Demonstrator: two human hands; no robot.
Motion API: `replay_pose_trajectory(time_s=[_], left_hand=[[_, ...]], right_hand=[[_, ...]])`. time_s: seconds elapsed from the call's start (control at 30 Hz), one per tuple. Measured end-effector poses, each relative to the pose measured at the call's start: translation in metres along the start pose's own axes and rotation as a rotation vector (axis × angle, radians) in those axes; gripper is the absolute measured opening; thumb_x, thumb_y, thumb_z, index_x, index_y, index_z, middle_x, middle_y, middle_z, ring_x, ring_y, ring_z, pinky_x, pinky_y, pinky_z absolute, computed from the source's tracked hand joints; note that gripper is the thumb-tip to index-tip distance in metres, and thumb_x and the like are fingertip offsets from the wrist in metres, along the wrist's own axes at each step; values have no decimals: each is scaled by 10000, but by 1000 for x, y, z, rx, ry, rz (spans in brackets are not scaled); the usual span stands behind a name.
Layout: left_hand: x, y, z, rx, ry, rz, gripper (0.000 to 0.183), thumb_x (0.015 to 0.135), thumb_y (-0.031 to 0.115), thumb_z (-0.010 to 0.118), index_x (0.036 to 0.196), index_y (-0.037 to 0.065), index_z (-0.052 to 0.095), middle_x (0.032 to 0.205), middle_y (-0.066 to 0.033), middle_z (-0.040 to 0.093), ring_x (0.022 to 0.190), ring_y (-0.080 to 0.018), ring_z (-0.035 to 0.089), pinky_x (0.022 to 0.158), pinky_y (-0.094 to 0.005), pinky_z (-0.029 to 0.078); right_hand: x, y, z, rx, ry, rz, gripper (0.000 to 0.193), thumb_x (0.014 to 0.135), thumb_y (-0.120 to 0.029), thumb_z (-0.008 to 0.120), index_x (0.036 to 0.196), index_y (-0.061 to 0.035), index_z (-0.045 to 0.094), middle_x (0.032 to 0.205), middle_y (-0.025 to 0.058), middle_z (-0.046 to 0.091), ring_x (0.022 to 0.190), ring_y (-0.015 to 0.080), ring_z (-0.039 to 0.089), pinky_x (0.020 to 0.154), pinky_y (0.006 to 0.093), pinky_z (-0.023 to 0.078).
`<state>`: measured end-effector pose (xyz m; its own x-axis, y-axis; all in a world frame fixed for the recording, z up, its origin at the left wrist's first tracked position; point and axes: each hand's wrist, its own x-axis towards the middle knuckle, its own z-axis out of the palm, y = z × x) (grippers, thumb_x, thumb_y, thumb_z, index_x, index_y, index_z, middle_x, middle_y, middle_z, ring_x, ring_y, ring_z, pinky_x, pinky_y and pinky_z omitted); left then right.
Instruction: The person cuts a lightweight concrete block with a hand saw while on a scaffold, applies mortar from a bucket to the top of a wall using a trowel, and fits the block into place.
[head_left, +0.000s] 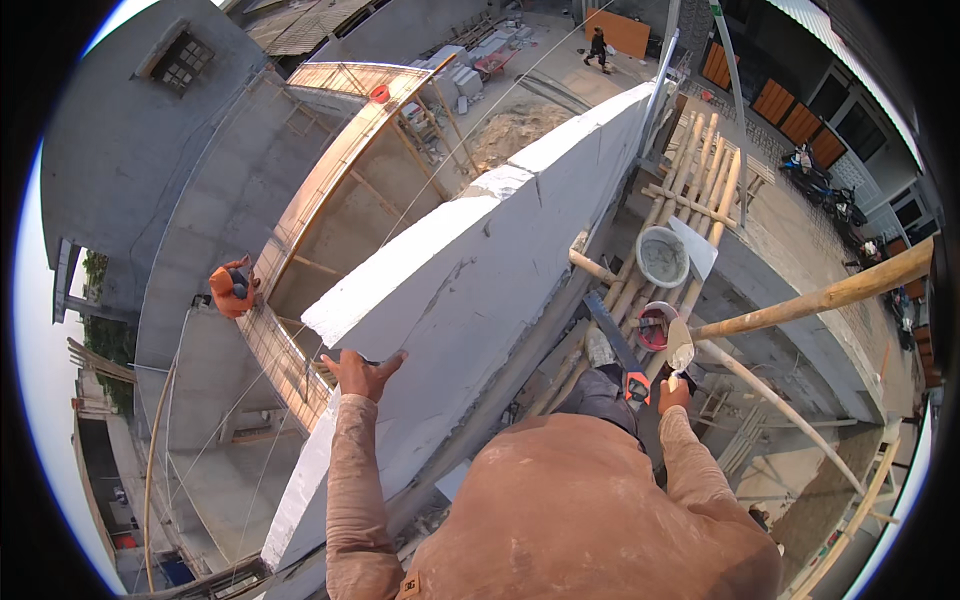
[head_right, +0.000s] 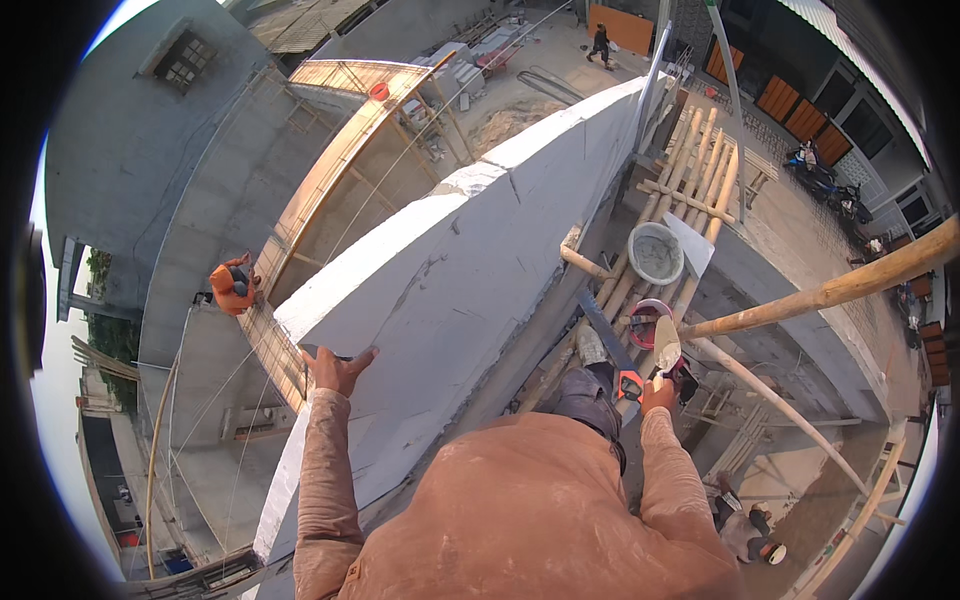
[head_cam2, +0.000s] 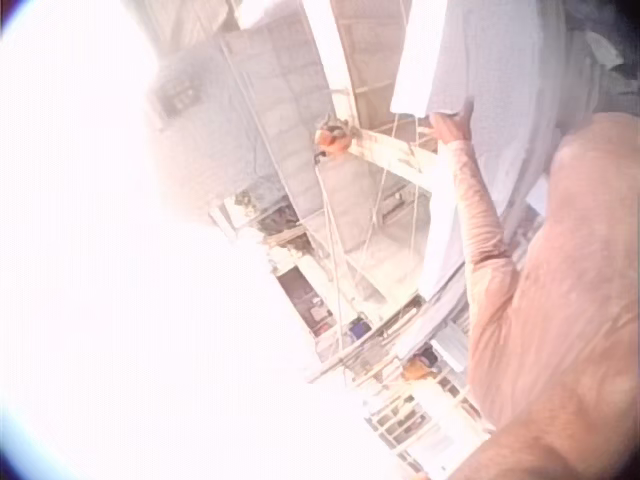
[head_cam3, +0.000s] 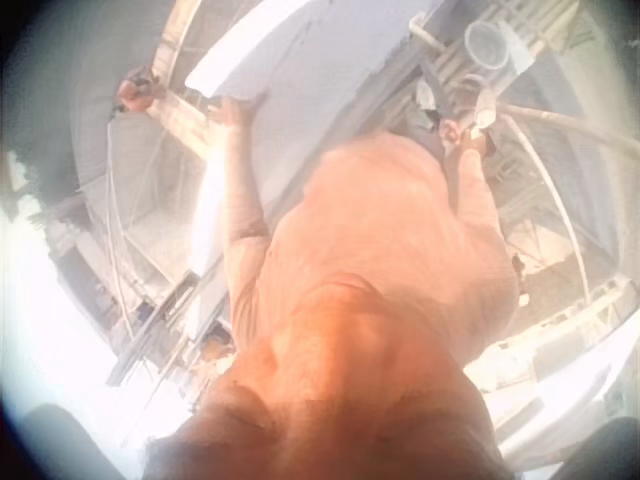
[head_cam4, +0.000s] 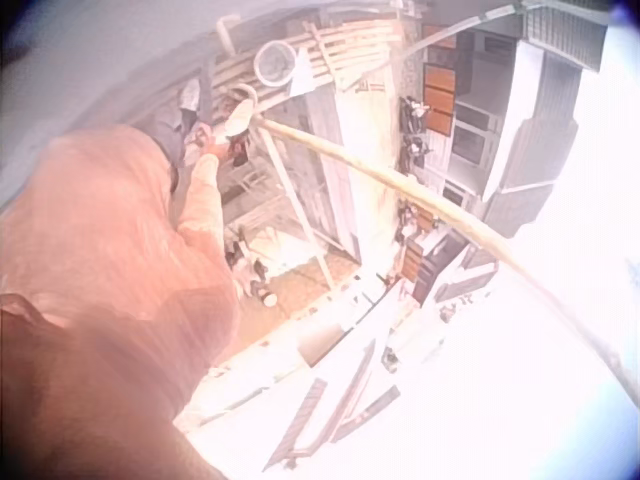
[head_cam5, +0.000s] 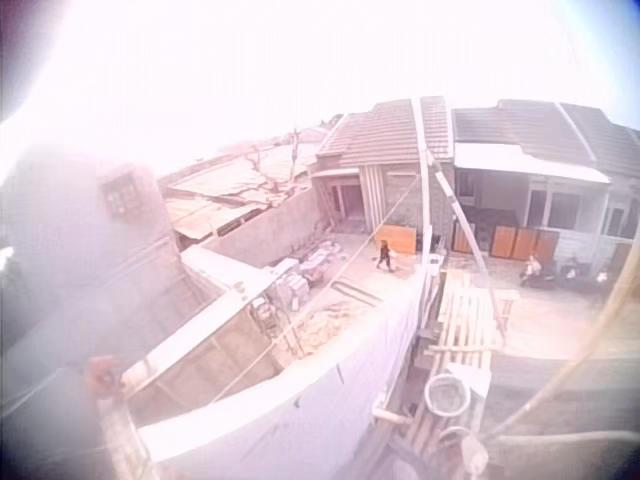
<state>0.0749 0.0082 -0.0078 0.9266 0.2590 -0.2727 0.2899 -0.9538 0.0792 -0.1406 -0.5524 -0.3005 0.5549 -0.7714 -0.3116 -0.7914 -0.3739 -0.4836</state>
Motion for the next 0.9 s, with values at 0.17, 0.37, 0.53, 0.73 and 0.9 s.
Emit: replay_pose_trajectory(time_s=[0.17, 0.37, 0.53, 0.73, 0.9], left_hand=[[-35, -55, 27, 0, 474, 42, 880, 714, 512, 874, 1397, 71, 537, 1296, -157, 604, 1338, -398, 469, 1154, -704, 143], [-129, 43, 79, -444, 537, 153, 666, 868, 224, 781, 1411, -26, 485, 1372, -212, 545, 1317, -409, 492, 1150, -505, 356], [-118, 57, 143, -651, -339, -89, 541, 866, 203, 809, 1280, -58, 579, 1238, -203, 638, 1153, -304, 612, 1036, -424, 472], [-104, 26, 206, -687, -545, -197, 541, 868, 288, 826, 1224, -61, 616, 1141, -186, 692, 1039, -245, 666, 944, -373, 535], [-118, 25, 227, -608, -626, -352, 515, 878, 309, 813, 1204, -50, 639, 1115, -155, 707, 1021, -226, 669, 911, -364, 544]], right_hand=[[14, -15, 45, -60, -216, 199, 482, 839, -338, 789, 1153, 5, 663, 1166, 262, 687, 1125, 429, 657, 957, 492, 521], [57, -42, 41, -11, -336, 267, 529, 848, -329, 765, 1252, -7, 649, 1266, 228, 674, 1209, 373, 637, 1020, 455, 513], [117, -45, 74, -26, -347, 250, 444, 807, -308, 764, 1121, -4, 688, 1098, 263, 706, 1071, 417, 676, 914, 475, 542], [208, -77, 103, -59, -370, 270, 433, 810, -293, 751, 1132, -8, 702, 1094, 238, 724, 1060, 398, 693, 926, 470, 547], [288, -94, 107, -93, -366, 348, 446, 836, -278, 746, 1188, -10, 687, 1160, 217, 720, 1123, 379, 680, 980, 462, 534]])
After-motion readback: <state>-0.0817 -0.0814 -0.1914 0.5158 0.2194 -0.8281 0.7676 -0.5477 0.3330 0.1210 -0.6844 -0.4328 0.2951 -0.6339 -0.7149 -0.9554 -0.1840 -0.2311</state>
